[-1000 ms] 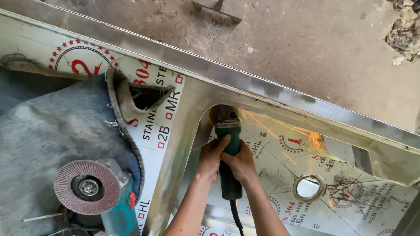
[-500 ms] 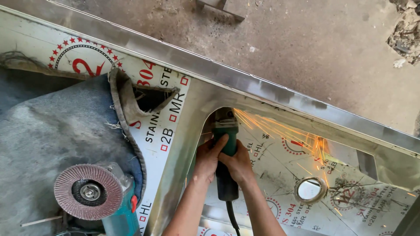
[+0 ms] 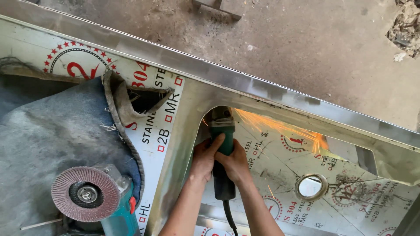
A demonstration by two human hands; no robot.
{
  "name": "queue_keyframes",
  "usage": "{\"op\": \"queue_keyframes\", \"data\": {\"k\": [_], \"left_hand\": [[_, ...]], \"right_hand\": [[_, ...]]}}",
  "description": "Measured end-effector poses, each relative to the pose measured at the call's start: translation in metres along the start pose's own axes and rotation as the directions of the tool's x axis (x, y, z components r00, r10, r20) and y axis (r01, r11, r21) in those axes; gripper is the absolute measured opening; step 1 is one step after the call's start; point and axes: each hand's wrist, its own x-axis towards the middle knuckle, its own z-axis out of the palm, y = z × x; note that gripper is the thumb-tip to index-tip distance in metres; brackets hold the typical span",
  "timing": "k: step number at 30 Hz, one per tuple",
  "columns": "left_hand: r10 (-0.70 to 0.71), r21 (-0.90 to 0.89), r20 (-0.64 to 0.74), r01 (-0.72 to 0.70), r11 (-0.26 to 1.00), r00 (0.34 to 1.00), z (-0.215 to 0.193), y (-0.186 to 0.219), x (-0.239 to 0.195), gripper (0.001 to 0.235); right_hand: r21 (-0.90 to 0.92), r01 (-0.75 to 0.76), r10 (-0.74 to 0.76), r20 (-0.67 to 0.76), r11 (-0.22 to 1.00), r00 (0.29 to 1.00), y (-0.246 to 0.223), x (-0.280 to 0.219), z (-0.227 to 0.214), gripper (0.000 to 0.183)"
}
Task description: Grind and smooth the edges and surfaces of a stainless steel sink using an angle grinder.
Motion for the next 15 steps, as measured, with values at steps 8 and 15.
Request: {"op": "queue_keyframes", "data": {"k": [8, 15], "left_hand": [[-0.110, 0.167, 0.005, 0.108, 0.980, 0.994, 0.019, -0.026, 0.000, 0.040], [-0.042, 0.100, 0.017, 0.040, 0.994, 0.999, 0.015, -0.023, 0.006, 0.041]], "right_hand": [[0.153, -0.011, 0.021, -0.062, 0.988, 0.998, 0.018, -0.009, -0.025, 0.046], [0.095, -0.026, 0.032, -0.066, 0.995, 0.997, 0.004, -0.003, -0.025, 0.048]]}}
